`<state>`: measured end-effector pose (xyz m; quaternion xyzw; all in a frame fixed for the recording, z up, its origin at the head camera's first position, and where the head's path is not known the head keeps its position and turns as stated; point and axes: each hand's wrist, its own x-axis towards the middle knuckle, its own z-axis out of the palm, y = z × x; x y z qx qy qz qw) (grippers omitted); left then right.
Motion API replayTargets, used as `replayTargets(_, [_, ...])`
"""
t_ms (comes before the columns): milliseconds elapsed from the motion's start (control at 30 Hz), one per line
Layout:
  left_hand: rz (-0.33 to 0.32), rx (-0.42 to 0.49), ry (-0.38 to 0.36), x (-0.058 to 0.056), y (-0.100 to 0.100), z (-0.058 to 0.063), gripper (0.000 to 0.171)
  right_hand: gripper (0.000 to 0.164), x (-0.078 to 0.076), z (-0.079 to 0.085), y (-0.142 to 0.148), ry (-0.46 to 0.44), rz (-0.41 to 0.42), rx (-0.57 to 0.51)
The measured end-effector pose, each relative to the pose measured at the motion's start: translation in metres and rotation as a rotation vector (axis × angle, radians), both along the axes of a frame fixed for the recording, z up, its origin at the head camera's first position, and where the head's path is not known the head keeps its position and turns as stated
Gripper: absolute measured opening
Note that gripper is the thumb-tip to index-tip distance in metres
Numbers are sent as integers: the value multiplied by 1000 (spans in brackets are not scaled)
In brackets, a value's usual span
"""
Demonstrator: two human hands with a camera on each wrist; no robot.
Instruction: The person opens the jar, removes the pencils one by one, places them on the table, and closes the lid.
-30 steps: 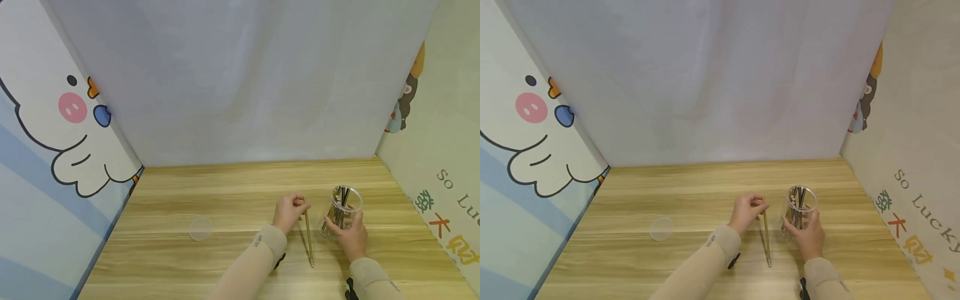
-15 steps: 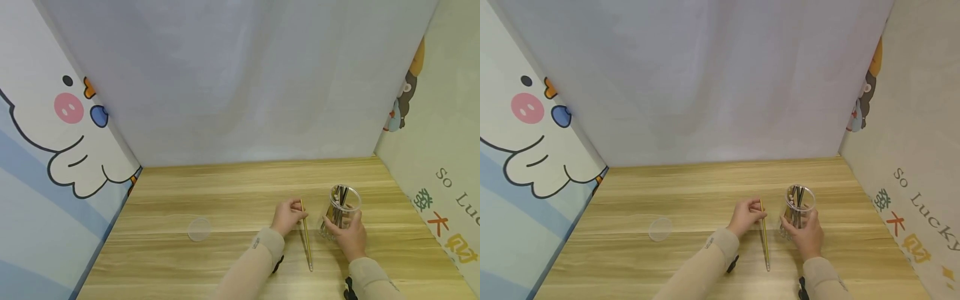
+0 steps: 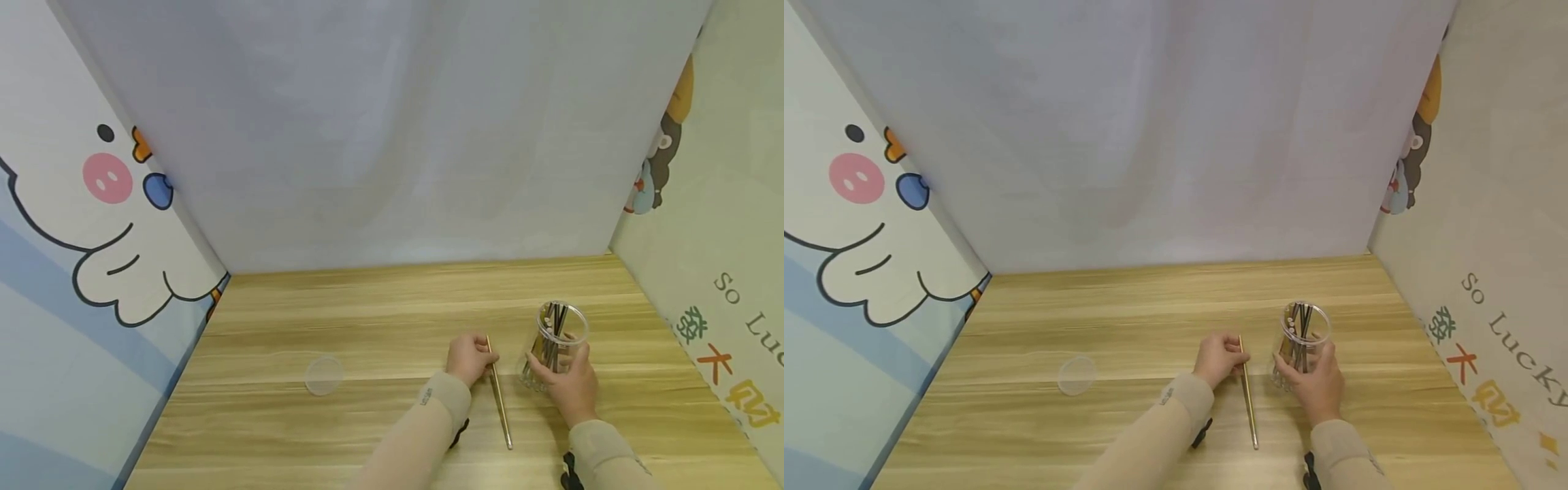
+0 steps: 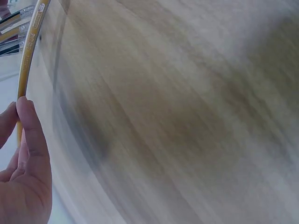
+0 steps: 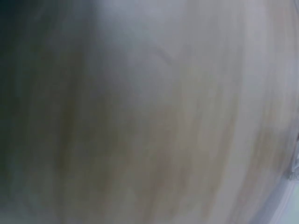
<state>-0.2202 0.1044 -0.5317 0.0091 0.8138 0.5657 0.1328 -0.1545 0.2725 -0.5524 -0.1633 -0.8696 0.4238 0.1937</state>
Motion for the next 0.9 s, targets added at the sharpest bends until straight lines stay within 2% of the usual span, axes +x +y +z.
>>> replayTargets(267, [23, 18, -82, 1, -1, -5, 9, 79, 1, 0, 2, -3, 3, -4])
replayTargets(567, [43, -30, -116, 2, -3, -6, 17, 78, 1, 1, -2, -7, 18, -21])
replayTargets(900, [62, -78, -112, 4, 2, -7, 23, 77, 2, 2, 0, 11, 7, -21])
